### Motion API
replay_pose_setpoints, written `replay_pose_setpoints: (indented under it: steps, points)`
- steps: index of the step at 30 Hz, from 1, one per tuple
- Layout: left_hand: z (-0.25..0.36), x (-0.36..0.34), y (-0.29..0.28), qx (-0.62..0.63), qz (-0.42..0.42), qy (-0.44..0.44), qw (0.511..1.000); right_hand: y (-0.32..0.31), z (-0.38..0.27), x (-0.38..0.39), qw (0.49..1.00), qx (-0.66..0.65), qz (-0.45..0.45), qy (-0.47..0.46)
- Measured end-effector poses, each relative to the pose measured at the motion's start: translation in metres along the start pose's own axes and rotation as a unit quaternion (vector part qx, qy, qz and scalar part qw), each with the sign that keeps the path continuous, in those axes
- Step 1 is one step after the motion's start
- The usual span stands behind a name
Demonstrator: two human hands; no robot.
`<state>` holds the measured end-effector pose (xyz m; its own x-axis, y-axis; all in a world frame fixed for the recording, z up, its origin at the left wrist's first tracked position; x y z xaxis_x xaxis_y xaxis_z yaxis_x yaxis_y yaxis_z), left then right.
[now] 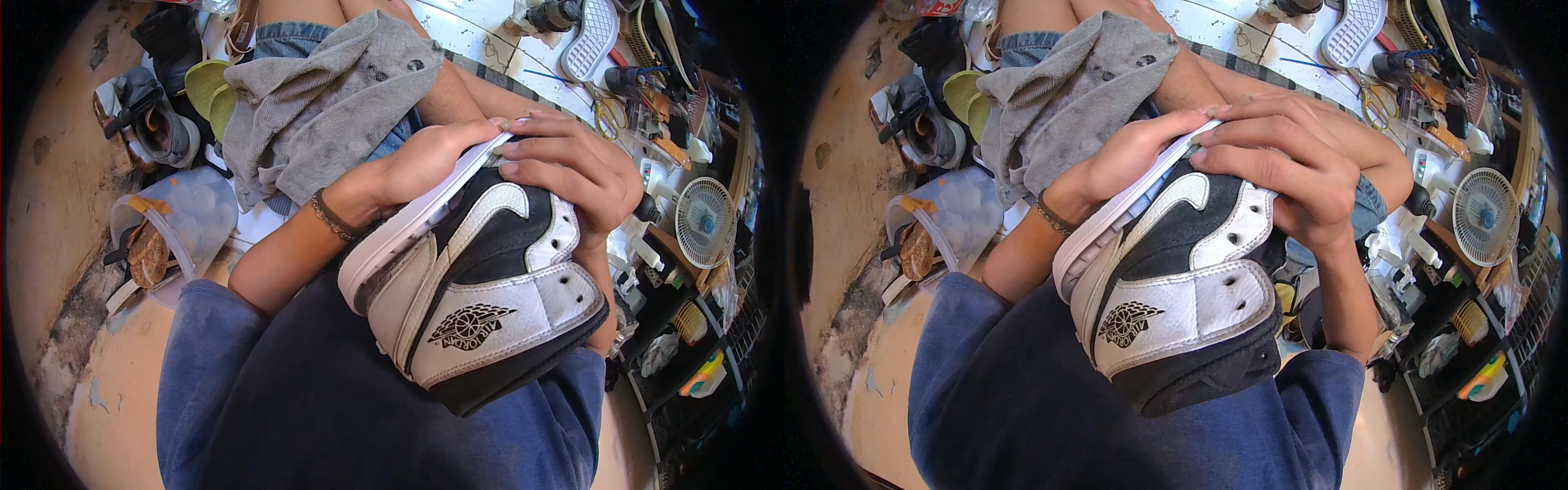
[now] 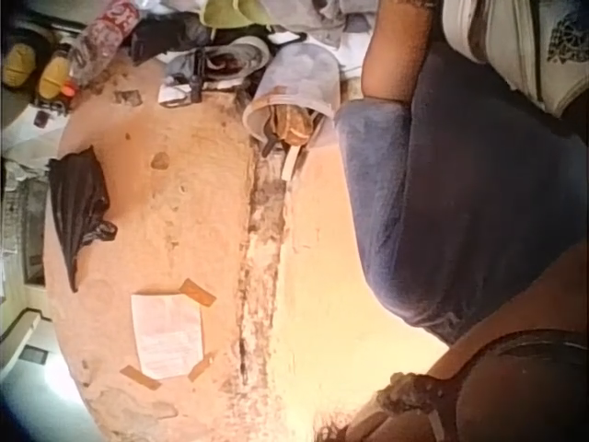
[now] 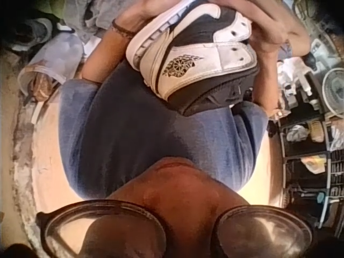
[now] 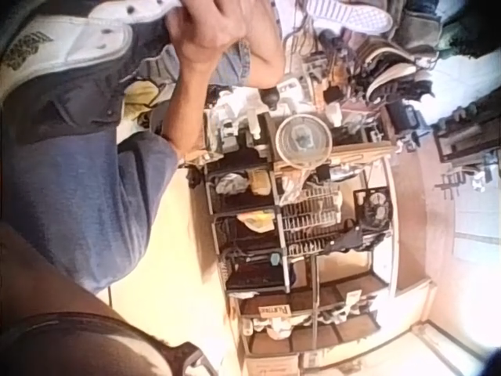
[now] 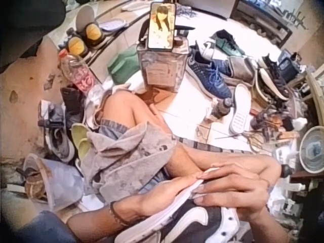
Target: The person is cleaning and fitting a new sole onto a sneaker while sitting on the floor.
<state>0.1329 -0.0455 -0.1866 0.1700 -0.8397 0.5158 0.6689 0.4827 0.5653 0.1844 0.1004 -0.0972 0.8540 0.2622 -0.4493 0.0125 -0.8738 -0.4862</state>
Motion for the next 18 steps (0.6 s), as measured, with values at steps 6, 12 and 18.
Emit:
replay_pose_setpoints:
  steps: [6,12,18]
  points:
    - [-0.001,0.001,0.007,0.094,-0.027,-0.017,0.995,0.006,-0.006,0.011,0.998,0.050,0.026,0.000]
    - [0.002,0.011,0.010,0.075,-0.009,-0.005,0.997,0.013,-0.023,0.010,0.997,0.062,0.033,0.025]
    - [0.002,0.017,0.011,0.085,-0.051,-0.032,0.995,0.019,-0.040,0.001,0.990,0.121,0.006,0.078]
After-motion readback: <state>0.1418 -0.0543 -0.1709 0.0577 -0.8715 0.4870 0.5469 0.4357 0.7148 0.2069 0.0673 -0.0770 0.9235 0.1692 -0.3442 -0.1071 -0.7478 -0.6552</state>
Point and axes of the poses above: each hand's wrist, its own x-axis away from the middle knuckle, its own y-axis out of the palm, z = x × y, the point moved 4 cm from there along -x, towards the middle knuckle, and after that the axes turned 10 degrees about -x, right-handed, at the moved point
